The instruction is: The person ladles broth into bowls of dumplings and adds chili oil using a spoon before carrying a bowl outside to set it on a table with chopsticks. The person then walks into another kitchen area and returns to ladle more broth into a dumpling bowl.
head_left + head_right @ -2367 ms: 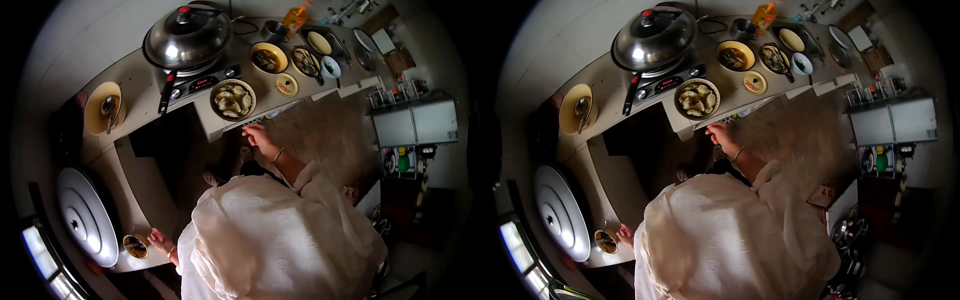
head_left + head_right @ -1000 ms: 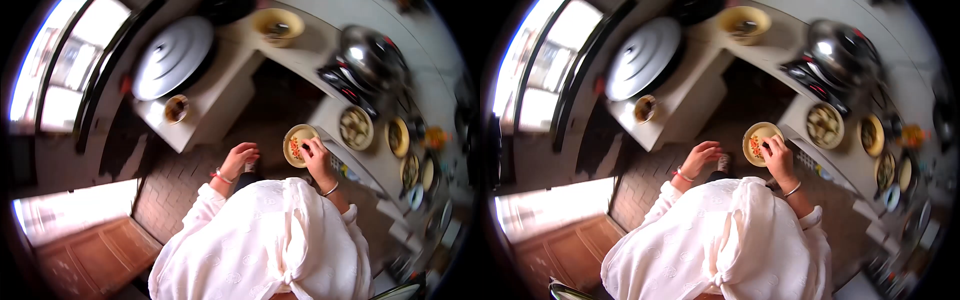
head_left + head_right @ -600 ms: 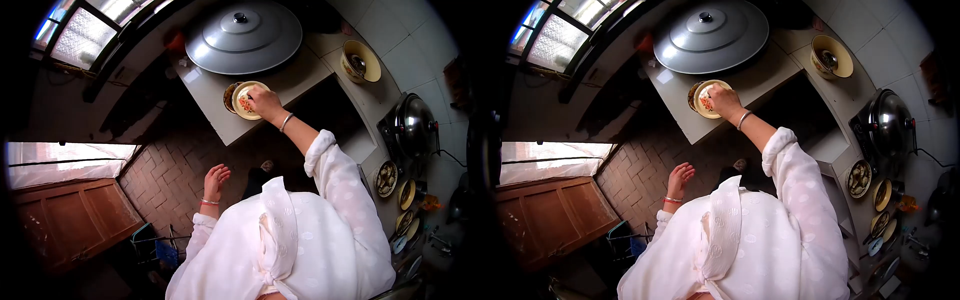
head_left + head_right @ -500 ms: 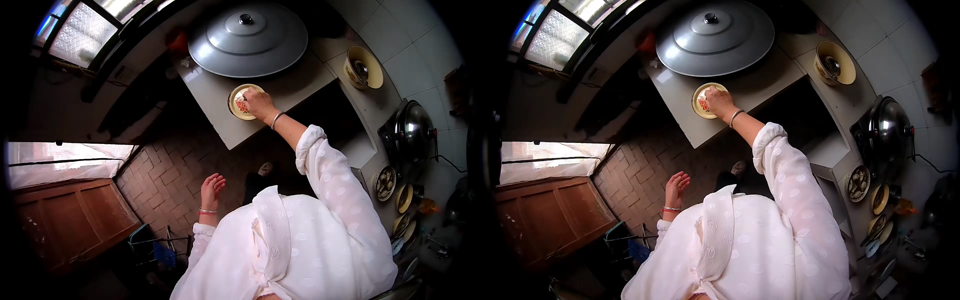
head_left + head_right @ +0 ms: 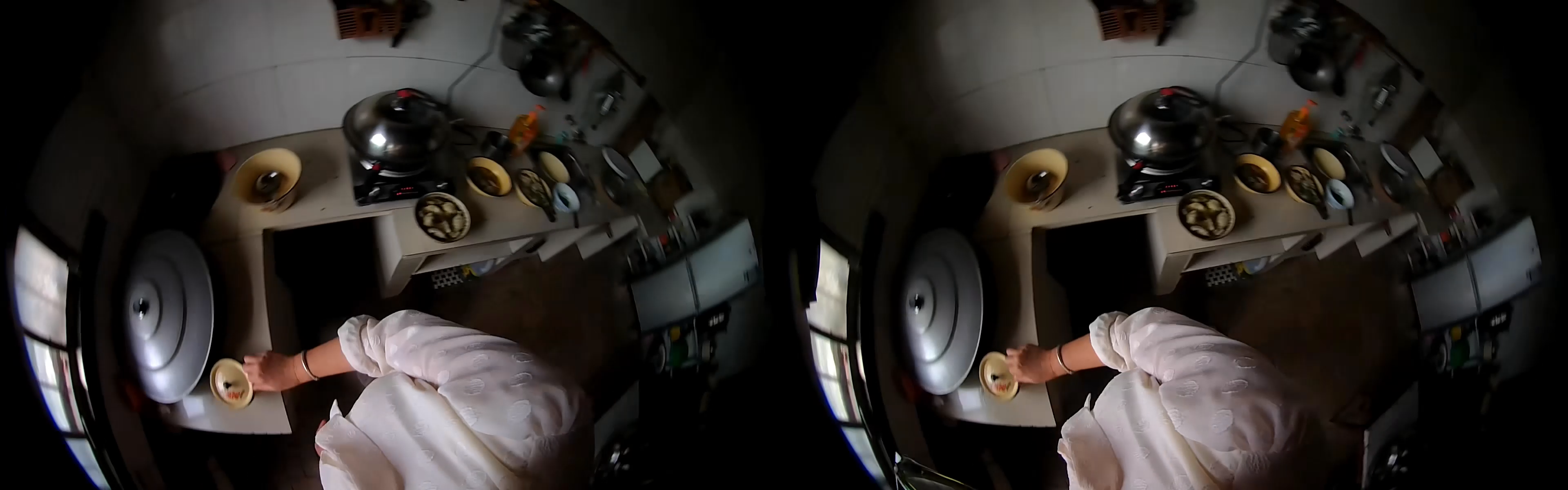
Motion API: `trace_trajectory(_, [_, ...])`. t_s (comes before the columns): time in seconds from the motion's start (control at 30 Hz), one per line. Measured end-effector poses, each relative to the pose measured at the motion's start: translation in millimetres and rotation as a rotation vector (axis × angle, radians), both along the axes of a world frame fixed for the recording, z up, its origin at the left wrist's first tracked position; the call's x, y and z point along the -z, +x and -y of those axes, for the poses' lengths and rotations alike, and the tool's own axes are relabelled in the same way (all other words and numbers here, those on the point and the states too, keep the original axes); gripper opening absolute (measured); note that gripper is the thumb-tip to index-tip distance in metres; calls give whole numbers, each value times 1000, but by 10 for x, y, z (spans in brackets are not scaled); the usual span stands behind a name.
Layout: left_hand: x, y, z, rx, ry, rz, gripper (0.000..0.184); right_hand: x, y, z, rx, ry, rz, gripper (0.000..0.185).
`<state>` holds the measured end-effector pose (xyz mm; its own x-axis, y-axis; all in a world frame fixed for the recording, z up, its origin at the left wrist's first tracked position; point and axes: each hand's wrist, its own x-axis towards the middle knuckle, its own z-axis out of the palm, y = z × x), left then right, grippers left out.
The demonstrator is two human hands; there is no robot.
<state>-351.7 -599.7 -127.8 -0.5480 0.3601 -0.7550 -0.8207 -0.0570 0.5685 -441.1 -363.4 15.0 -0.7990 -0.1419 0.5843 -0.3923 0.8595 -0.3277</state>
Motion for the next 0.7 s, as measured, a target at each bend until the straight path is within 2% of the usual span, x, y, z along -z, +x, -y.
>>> trace_trajectory(0.07, [-52, -171, -458, 217, -59, -60, 27, 11, 653, -393, 58, -17, -65, 33])
trace_trajectory(0.13, [-155, -261, -895, 423, -98, -154, 28, 181, 1403, -847, 226, -148, 137, 37])
trace_trajectory(0.2, [-299, -261, -1313, 614, -123, -273, 31, 165, 2291, -1225, 564, -459, 392, 45])
trace_trajectory(0.23, [-353, -236, -1473, 711, -121, -331, 34, 233, 2775, -1395, 734, -463, 428, 41])
trace_trajectory(0.27, [-419, -167, -1657, 796, -118, -394, 37, 108, 3249, -1457, 890, -661, 333, 35])
trace_trajectory(0.3, [-514, -31, -1857, 857, -91, -444, 40, 252, 3713, -1522, 1052, -791, 258, 28])
trace_trajectory(0.33, [-605, 128, -2051, 891, -69, -451, 39, 389, 4206, -1557, 1157, -809, 214, 18])
trace_trajectory(0.37, [-747, 388, -2339, 905, -11, -415, 38, 1036, 4647, -1630, 1229, -727, -101, 10])
trace_trajectory(0.4, [-873, 677, -2578, 916, 37, -373, 37, 1450, 5048, -1744, 1027, -682, -584, 9])
trace_trajectory(0.43, [-1014, 998, -2817, 927, 98, -315, 36, 1837, 5567, -1585, 1246, -749, -478, 8])
trace_trajectory(0.47, [-1172, 1363, -3034, 916, 179, -208, 34, 1810, 6036, -1390, 1442, -822, -340, 7])
trace_trajectory(0.5, [-965, 1547, -3222, 1001, 228, -116, 29, 1298, 6356, -1159, 1645, -762, -252, 9])
trace_trajectory(0.53, [-750, 1763, -3383, 1148, 377, -232, 25, 1360, 6721, -1024, 1715, -854, -141, 11])
trace_trajectory(0.57, [-933, 2150, -3547, 1243, 251, -350, 26, 1428, 7035, -886, 1779, -946, -29, 13])
trace_trajectory(0.6, [-1151, 2581, -3698, 1259, 198, -252, 27, 1454, 7289, -759, 1806, -1071, -49, 13])
trace_trajectory(0.63, [-1173, 2852, -3797, 1312, 316, -85, 31, 1435, 7494, -646, 1833, -1194, -69, 14])
trace_trajectory(0.7, [-1426, 3384, -3991, 1427, 397, -51, 37, 1172, 7794, -559, 1830, -1552, -120, 14])
